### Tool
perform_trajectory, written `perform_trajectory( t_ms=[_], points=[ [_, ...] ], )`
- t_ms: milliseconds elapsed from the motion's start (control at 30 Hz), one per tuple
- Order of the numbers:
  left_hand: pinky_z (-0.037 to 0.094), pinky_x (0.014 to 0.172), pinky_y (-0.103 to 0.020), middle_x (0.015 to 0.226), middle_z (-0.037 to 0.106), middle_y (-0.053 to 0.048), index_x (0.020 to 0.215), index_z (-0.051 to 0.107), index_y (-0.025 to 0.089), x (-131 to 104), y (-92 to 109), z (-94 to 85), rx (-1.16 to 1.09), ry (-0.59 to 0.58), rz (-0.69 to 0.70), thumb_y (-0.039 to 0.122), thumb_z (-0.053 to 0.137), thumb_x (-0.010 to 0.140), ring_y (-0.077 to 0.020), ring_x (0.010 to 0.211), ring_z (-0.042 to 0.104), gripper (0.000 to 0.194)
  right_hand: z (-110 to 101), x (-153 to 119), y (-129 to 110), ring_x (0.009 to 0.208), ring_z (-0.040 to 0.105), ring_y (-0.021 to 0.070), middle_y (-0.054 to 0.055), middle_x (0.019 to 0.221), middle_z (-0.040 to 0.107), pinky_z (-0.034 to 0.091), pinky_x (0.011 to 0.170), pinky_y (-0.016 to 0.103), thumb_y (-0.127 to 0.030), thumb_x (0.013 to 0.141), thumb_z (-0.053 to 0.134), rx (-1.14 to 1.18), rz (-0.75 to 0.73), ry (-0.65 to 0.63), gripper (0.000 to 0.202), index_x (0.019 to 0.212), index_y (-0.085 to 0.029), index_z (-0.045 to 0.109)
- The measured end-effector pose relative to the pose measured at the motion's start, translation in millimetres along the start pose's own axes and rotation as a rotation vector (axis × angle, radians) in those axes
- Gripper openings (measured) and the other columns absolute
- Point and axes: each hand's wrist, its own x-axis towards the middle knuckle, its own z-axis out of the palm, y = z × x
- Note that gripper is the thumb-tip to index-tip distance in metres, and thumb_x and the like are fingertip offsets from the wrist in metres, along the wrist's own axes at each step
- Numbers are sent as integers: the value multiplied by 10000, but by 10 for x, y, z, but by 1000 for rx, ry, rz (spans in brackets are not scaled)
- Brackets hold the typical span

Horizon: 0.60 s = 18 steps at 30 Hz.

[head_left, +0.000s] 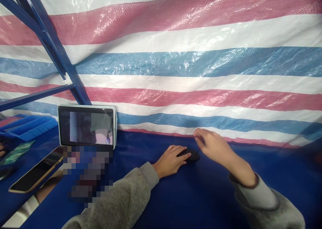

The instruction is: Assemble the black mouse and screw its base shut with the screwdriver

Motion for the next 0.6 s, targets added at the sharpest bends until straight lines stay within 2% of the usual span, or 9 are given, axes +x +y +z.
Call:
perform_trajectory(
  t_ms=[167,333,600],
  points=[
    [399,1054,-419,1382,510,-124,1344,508,220,-2,-4,17,-1,3,4,277,475,984,-241,1280,474,366,-8,-2,-22,746,609,189,53,922,654,388,665,283,-91,794,438,-25,-12,8,239,956,-210,568],
    [399,1053,-437,1381,511,-125,1350,503,234,-4,-7,28,-2,5,8,267,485,978,-250,1290,468,374,18,5,3,706,605,191,64,885,665,409,667,296,-160,870,426,36,-27,-29,211,1028,-200,560],
    [400,1055,-426,1388,508,-112,1341,513,238,-7,-17,32,-22,14,-8,267,489,978,-242,1278,478,366,-34,2,50,743,615,193,55,895,662,438,692,302,-149,858,413,137,-45,47,239,1027,-209,572]
  ],
)
